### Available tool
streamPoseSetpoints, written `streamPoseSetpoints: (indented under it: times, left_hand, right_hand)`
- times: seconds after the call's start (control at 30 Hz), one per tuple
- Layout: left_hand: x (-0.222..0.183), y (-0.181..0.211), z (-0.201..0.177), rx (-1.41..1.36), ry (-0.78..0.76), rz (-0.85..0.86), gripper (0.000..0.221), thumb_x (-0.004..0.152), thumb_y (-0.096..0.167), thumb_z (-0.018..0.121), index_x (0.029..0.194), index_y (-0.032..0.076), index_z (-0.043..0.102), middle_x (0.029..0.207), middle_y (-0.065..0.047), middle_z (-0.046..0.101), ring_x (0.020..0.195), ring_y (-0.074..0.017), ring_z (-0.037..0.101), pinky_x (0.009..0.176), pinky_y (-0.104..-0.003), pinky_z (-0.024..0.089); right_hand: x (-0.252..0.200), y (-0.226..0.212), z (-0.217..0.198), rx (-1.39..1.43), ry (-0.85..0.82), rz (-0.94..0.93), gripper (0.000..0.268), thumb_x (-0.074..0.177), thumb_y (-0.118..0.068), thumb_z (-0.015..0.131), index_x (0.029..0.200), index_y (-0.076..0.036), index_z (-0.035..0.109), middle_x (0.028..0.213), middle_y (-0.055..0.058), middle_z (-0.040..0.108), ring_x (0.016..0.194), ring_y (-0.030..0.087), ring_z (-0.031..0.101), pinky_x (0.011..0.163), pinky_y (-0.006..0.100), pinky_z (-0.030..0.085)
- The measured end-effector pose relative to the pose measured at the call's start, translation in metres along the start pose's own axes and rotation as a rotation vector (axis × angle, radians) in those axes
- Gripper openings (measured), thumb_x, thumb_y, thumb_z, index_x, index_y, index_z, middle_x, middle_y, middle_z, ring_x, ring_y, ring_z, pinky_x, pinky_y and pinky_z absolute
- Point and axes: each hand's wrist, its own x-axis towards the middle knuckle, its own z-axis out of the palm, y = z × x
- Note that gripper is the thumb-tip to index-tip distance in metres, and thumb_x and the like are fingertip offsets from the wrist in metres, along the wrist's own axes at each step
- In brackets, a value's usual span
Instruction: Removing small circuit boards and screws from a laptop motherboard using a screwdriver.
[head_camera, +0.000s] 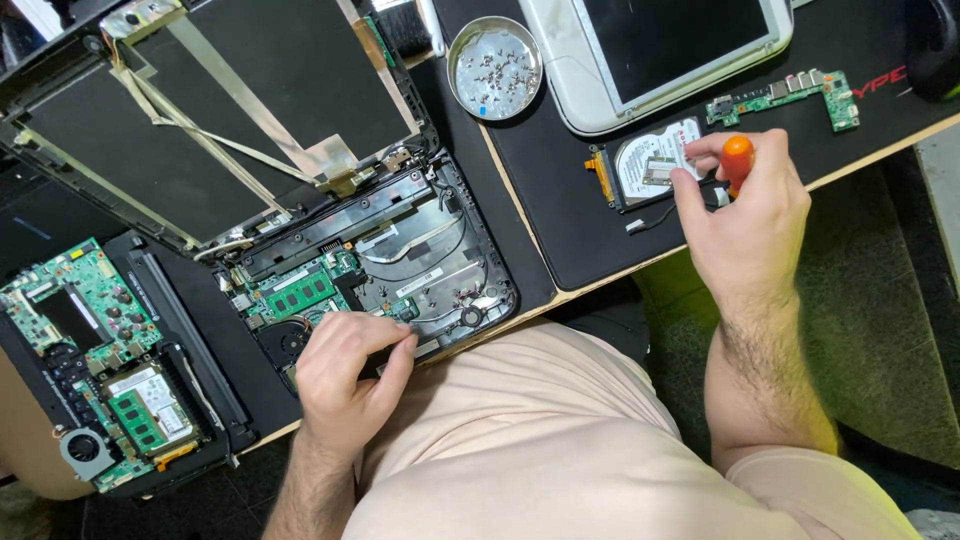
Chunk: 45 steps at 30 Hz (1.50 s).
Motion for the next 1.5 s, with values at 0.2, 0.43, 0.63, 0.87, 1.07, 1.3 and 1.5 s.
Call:
streamPoseSetpoints:
  times: [0.2,0.43,0.63,0.87,1.07,1.3,1.5]
  left_hand:
    - [-0.003,-0.003,0.001,0.007,0.003,0.011,0.008,0.109,0.000,0.086,0.108,0.006,0.080,0.097,-0.008,0.086,0.085,-0.0258,0.081,0.083,-0.042,0.060]
    - [0.002,-0.001,0.001,-0.007,-0.025,0.037,0.009,0.110,0.000,0.085,0.109,0.006,0.079,0.098,-0.007,0.086,0.085,-0.0254,0.080,0.082,-0.042,0.059]
    - [0.001,-0.004,0.001,-0.022,0.010,0.046,0.009,0.110,-0.001,0.085,0.111,0.005,0.079,0.099,-0.009,0.087,0.083,-0.0261,0.080,0.081,-0.042,0.059]
    - [-0.002,-0.007,0.001,-0.024,0.021,0.052,0.010,0.110,-0.002,0.086,0.110,0.005,0.078,0.096,-0.009,0.085,0.081,-0.0256,0.078,0.079,-0.041,0.058]
    - [-0.005,-0.002,-0.006,-0.024,0.046,0.045,0.007,0.111,0.000,0.085,0.109,0.004,0.080,0.097,-0.010,0.087,0.082,-0.0265,0.080,0.079,-0.042,0.058]
    - [-0.039,-0.017,-0.026,0.135,0.275,-0.175,0.019,0.116,0.004,0.079,0.098,0.009,0.078,0.080,-0.002,0.071,0.067,-0.0221,0.058,0.076,-0.043,0.045]
    - [-0.066,-0.032,-0.047,0.105,0.446,-0.271,0.033,0.124,0.009,0.065,0.091,0.002,0.067,0.084,-0.012,0.067,0.079,-0.0303,0.062,0.078,-0.046,0.049]
  right_hand:
    - [0.009,0.011,0.002,-0.038,-0.088,-0.196,0.026,0.121,0.004,0.099,0.128,0.006,0.073,0.127,0.013,0.087,0.114,0.038,0.072,0.093,0.051,0.062]
    - [0.014,0.012,-0.003,-0.005,-0.220,-0.156,0.013,0.124,0.004,0.085,0.129,-0.002,0.074,0.127,0.010,0.083,0.109,0.037,0.069,0.099,0.052,0.057]
    - [0.016,0.016,-0.005,-0.003,-0.240,-0.218,0.021,0.117,0.012,0.077,0.130,-0.005,0.078,0.121,0.010,0.080,0.110,0.037,0.069,0.108,0.051,0.050]
    - [0.014,0.016,-0.011,0.003,-0.223,-0.208,0.018,0.123,0.011,0.073,0.131,-0.004,0.078,0.127,0.009,0.084,0.111,0.037,0.070,0.111,0.054,0.052]
    - [0.004,-0.010,-0.027,0.210,-0.120,-0.104,0.027,0.126,0.012,0.075,0.117,-0.002,0.053,0.129,0.014,0.084,0.111,0.030,0.074,0.105,0.047,0.055]
    - [-0.028,-0.035,0.023,0.907,-0.186,0.040,0.046,0.135,-0.047,0.050,0.110,-0.009,0.051,0.117,0.030,0.069,0.111,0.034,0.067,0.108,0.040,0.052]
    - [-0.032,-0.117,0.062,1.098,-0.521,0.013,0.046,0.133,-0.052,0.056,0.120,-0.008,0.060,0.110,0.019,0.067,0.091,0.020,0.064,0.073,0.024,0.057]
